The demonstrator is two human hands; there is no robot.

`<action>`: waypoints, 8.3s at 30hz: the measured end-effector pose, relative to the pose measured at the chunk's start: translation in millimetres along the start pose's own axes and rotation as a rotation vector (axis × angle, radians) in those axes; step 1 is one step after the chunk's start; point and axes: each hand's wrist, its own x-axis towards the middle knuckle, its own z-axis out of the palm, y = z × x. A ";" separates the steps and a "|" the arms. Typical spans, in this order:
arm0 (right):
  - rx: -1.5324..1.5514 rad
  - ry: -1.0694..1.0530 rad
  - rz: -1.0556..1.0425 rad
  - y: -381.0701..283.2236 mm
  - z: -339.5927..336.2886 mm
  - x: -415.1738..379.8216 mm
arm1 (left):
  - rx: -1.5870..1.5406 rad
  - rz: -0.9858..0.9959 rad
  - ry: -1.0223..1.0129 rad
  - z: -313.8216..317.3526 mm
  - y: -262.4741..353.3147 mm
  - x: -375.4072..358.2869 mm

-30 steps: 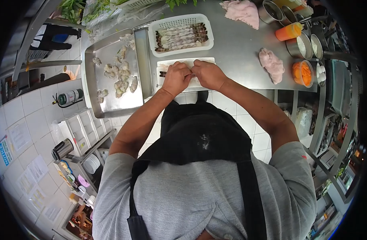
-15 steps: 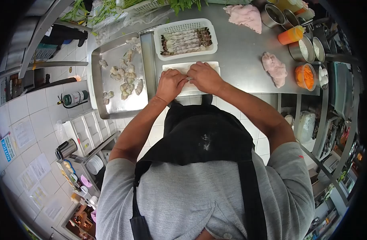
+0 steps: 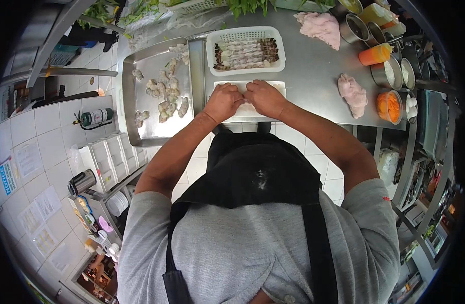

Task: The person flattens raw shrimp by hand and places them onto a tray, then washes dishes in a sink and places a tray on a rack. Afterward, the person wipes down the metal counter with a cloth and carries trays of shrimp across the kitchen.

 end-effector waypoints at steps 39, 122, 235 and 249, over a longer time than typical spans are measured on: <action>0.081 0.261 0.145 -35.6 34.1 20.4 | 0.229 -0.214 0.038 -6.5 1.3 -21.6; 0.055 0.207 0.133 3.8 -10.4 -26.4 | 0.319 -0.236 0.000 -34.3 17.2 -21.3; -0.374 1.654 0.155 -145.9 -612.1 -117.9 | -0.092 -0.703 0.517 -214.6 -19.6 -160.5; -0.199 0.699 0.390 -253.4 -728.6 48.6 | -0.476 -0.385 0.299 -237.4 96.6 -88.7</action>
